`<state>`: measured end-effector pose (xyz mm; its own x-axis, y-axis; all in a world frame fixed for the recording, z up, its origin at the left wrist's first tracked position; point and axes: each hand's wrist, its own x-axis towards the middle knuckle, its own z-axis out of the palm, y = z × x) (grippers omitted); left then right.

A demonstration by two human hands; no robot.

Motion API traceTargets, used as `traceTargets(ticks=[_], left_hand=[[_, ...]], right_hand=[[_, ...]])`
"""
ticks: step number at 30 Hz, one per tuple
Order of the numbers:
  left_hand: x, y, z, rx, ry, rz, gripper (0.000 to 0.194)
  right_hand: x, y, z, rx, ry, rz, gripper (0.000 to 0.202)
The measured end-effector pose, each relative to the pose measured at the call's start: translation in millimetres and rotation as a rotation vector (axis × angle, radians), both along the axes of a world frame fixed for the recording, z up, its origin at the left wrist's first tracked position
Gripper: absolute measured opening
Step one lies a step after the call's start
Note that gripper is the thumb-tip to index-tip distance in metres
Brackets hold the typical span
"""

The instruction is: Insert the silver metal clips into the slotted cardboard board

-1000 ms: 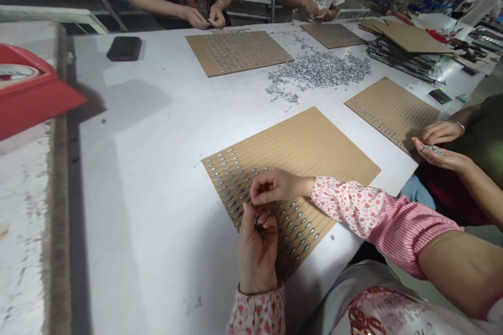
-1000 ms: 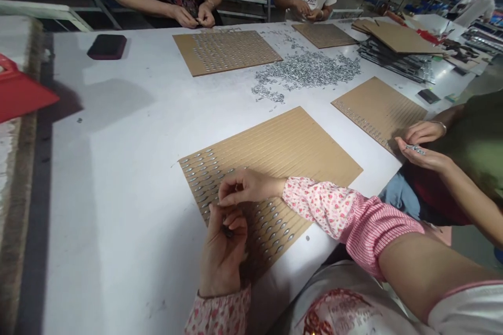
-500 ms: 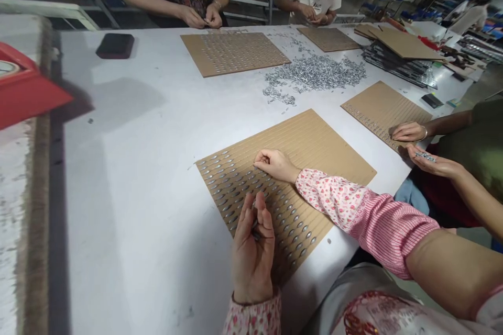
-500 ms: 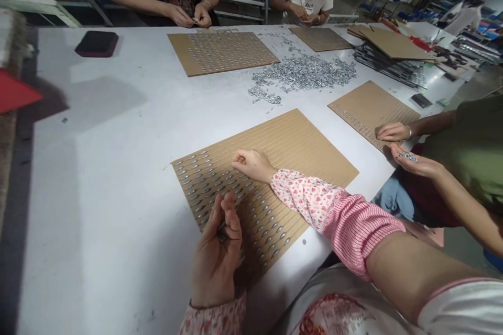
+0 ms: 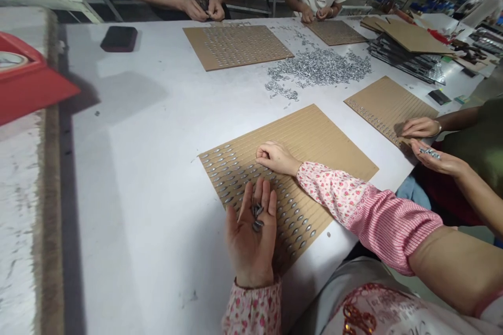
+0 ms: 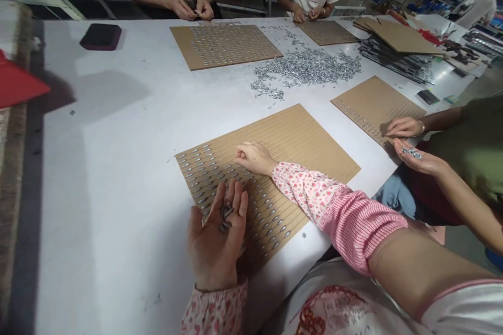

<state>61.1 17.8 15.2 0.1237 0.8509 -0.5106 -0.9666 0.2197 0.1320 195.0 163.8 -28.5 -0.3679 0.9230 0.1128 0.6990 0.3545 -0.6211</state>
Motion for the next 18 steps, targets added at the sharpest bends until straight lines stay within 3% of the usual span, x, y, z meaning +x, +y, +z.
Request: traceTargets(ticks=[2, 4, 8, 10, 13, 16, 18], left_hand=[[0, 0, 0.4, 0.015, 0.001, 0.016, 0.050], [-1, 0, -0.2, 0.026, -0.009, 0.027, 0.051], [-6, -2, -3.8, 0.026, -0.069, 0.017, 0.053], [-8, -4, -5.0, 0.005, -0.099, 0.013, 0.054], [-8, -4, -2.1, -0.014, -0.094, 0.011, 0.056], [-11, -3, 5.5, 0.009, -0.025, 0.057, 0.048], [-17, -3, 9.5, -0.009, 0.007, 0.147, 0.039]], right_hand=[[-1, -3, 6.2, -0.050, 0.071, -0.021, 0.012], [-1, -11, 16.2, -0.075, 0.173, 0.048, 0.018], [-2, -36, 39.1, 0.014, 0.159, 0.537, 0.020], [-3, -46, 45.7, 0.038, 0.128, 0.658, 0.017], [-3, -52, 46.4, -0.111, 0.258, 0.627, 0.016], [-2, -43, 39.8, -0.372, 0.517, 0.405, 0.023], [-3, -29, 34.1, -0.444, 0.620, 0.237, 0.024]])
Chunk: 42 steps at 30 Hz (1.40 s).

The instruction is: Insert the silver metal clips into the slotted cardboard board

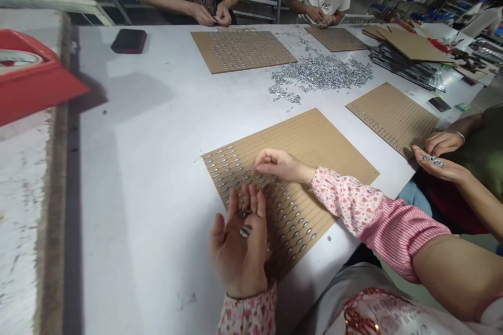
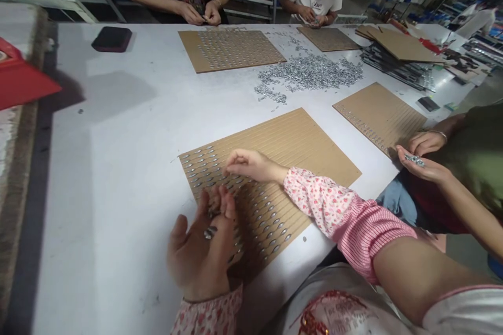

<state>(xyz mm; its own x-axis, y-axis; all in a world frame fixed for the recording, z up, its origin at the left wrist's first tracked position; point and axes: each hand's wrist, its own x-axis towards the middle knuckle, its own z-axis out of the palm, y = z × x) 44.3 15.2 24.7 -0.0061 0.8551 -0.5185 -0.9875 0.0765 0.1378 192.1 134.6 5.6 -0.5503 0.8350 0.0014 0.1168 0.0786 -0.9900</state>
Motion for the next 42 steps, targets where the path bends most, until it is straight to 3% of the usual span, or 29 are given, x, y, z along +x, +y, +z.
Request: traceTargets(ticks=[2, 4, 7, 11, 16, 21, 25, 29, 32, 37, 42], left_hand=[[-7, 0, 0.7, -0.061, 0.007, 0.095, 0.033], [-13, 1, -2.6, -0.091, 0.011, 0.115, 0.031], [-15, 3, -12.6, -0.033, -0.001, 0.035, 0.035], [-9, 6, -21.7, -0.020, -0.060, -0.054, 0.039], [-1, 6, -13.3, -0.116, -0.107, -0.110, 0.032], [3, 4, -6.6, -0.063, -0.067, -0.152, 0.032], [4, 3, -8.4, 0.025, 0.025, -0.171, 0.028], [5, 2, -11.7, 0.110, 0.104, -0.176, 0.023], [5, 0, -14.8, 0.190, 0.115, -0.174, 0.019], [8, 0, -17.2, 0.247, 0.177, -0.171, 0.019], [11, 0, -11.5, 0.235, 0.282, -0.191, 0.034]], right_hand=[[-1, 16, -4.7, 0.017, -0.066, -0.061, 0.019], [-4, 31, -7.6, 0.154, -0.222, -0.029, 0.014], [-10, 46, -9.6, 0.379, -0.444, 0.041, 0.015], [-19, 51, -13.6, 0.375, -0.624, 0.024, 0.011], [-23, 52, -20.4, 0.427, -0.696, 0.034, 0.008], [-25, 50, -21.0, 0.520, -0.691, -0.001, 0.007], [-21, 37, -14.5, 0.319, -0.509, -0.071, 0.007], [-13, 14, -4.6, -0.056, -0.197, 0.204, 0.028], [-9, 0, 2.5, -0.216, -0.081, 0.344, 0.036], [-12, -16, 8.3, -0.318, 0.018, 0.316, 0.031], [-18, -23, 7.1, -0.377, 0.111, 0.221, 0.022]])
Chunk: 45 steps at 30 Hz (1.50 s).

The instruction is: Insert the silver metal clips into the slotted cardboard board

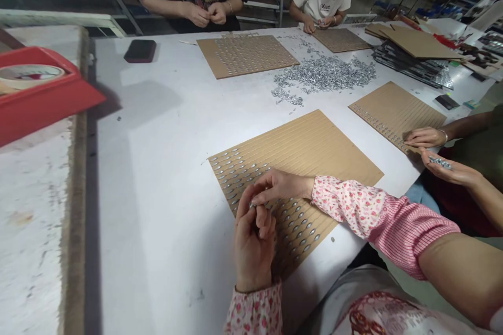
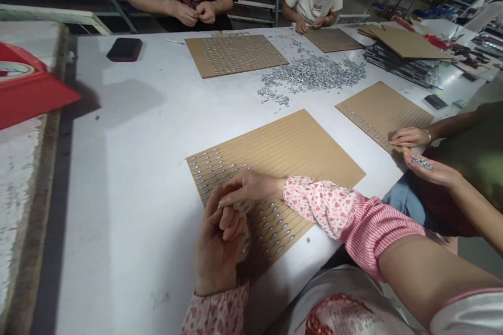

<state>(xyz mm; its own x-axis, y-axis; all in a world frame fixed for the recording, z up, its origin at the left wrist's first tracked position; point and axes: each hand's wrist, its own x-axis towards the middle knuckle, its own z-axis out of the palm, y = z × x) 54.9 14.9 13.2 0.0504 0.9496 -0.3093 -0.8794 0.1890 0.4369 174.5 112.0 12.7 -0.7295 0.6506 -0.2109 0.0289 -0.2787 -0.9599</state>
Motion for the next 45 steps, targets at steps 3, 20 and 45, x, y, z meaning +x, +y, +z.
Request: traceTargets(ticks=[3, 20, 45], left_hand=[[-2, 1, 1.3, -0.016, 0.018, 0.078, 0.030], [-3, 7, -11.7, -0.225, -0.069, 0.089, 0.016], [8, 7, -12.4, -0.331, 0.094, 0.208, 0.009]], right_hand=[[4, 12, -3.5, -0.029, -0.002, -0.220, 0.020], [33, 81, -38.8, 0.913, -0.609, -0.186, 0.008], [9, 9, -0.2, 0.278, -0.076, 0.080, 0.026]])
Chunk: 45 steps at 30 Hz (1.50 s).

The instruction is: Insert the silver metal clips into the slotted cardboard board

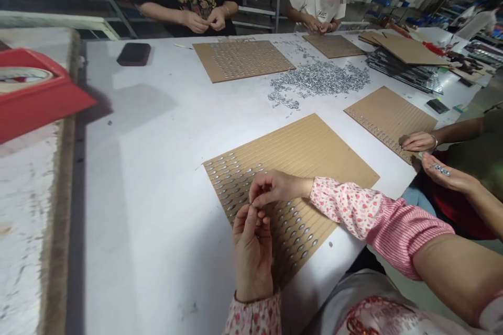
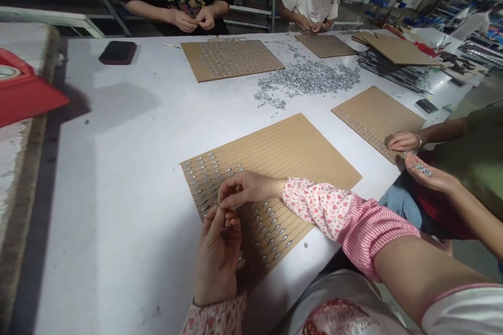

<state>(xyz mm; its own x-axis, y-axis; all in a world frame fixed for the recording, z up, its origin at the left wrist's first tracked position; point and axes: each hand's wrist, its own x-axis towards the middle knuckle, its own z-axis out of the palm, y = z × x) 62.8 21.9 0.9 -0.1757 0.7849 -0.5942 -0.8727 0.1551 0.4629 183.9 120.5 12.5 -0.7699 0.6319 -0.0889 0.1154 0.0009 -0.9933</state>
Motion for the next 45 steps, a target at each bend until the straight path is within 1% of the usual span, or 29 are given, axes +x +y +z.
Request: traceTargets(ticks=[2, 5, 7, 8, 9, 11, 14, 18, 21, 24, 25, 27, 28, 29, 30, 31, 33, 34, 35, 37, 39, 40, 41, 43, 44, 45], left_hand=[[-2, 0, 2.8, 0.000, -0.014, 0.022, 0.009], [-5, 0, 7.9, -0.001, -0.060, 0.028, 0.023], [-7, 1, 9.7, -0.006, -0.082, 0.002, 0.031], [-8, 1, 9.8, -0.009, -0.093, -0.016, 0.033], [-8, 1, 9.5, -0.012, -0.108, -0.029, 0.035], [-9, 1, 8.3, -0.015, -0.143, -0.049, 0.036], [-9, 1, 7.6, -0.034, -0.177, -0.033, 0.033], [-10, 2, 10.1, -0.087, -0.231, -0.013, 0.034], [-12, 3, 11.8, -0.099, -0.266, -0.016, 0.037], [-12, 2, 13.3, -0.067, -0.289, -0.021, 0.036], [-11, 1, 13.9, -0.049, -0.291, -0.021, 0.035], [-10, 0, 15.4, -0.011, -0.287, -0.011, 0.035], [-9, 0, 16.0, 0.012, -0.284, -0.001, 0.036], [-9, 0, 16.4, 0.034, -0.285, 0.009, 0.038], [-9, 0, 16.5, 0.055, -0.290, 0.019, 0.040], [-10, 0, 16.3, 0.069, -0.303, 0.022, 0.042], [-12, 0, 15.0, 0.082, -0.345, 0.005, 0.046], [-13, -1, 14.2, 0.084, -0.368, -0.014, 0.047], [-15, -2, 13.4, 0.089, -0.387, -0.037, 0.048], [-16, -4, 12.9, 0.116, -0.401, -0.084, 0.048], [-17, -7, 14.3, 0.146, -0.375, -0.128, 0.049], [-19, -8, 15.5, 0.157, -0.348, -0.144, 0.051], [-23, -9, 16.7, 0.165, -0.307, -0.148, 0.053], [-39, -10, 17.8, 0.182, -0.172, -0.088, 0.053], [-50, -9, 17.3, 0.187, -0.071, -0.021, 0.045], [-63, -9, 15.9, 0.194, 0.044, 0.066, 0.036]], right_hand=[[-6, 0, -3.9, -0.077, 0.073, -0.092, 0.025], [-11, 18, -13.4, -0.177, 0.155, -0.328, 0.023], [-11, 36, -17.2, -0.164, 0.111, -0.452, 0.017], [-10, 45, -17.9, -0.118, 0.053, -0.472, 0.013], [-10, 54, -17.8, -0.045, -0.023, -0.461, 0.010], [-9, 65, -16.8, 0.143, -0.195, -0.384, 0.011], [-11, 73, -17.1, 0.372, -0.409, -0.281, 0.012], [-16, 76, -23.0, 0.533, -0.546, -0.228, 0.011], [-18, 80, -27.7, 0.654, -0.609, -0.233, 0.011], [-20, 82, -29.7, 0.699, -0.645, -0.245, 0.010], [-20, 81, -29.3, 0.681, -0.644, -0.258, 0.009], [-20, 75, -25.9, 0.591, -0.595, -0.300, 0.009], [-19, 69, -22.5, 0.542, -0.541, -0.308, 0.012], [-18, 62, -18.0, 0.511, -0.470, -0.284, 0.016], [-16, 55, -12.6, 0.509, -0.388, -0.221, 0.020], [-15, 47, -6.5, 0.541, -0.306, -0.121, 0.022], [-12, 31, 5.5, 0.679, -0.194, 0.118, 0.019], [-10, 24, 10.2, 0.742, -0.170, 0.208, 0.016], [-9, 18, 13.4, 0.784, -0.161, 0.263, 0.015], [-8, 10, 14.8, 0.792, -0.155, 0.290, 0.013], [-7, 10, 10.3, 0.700, -0.126, 0.237, 0.014], [-6, 12, 6.5, 0.616, -0.100, 0.173, 0.015], [-4, 16, 2.3, 0.511, -0.067, 0.074, 0.016], [1, 30, -6.6, 0.282, -0.006, -0.185, 0.018], [5, 38, -10.7, 0.185, 0.009, -0.311, 0.019], [8, 46, -14.5, 0.115, 0.005, -0.405, 0.018]])
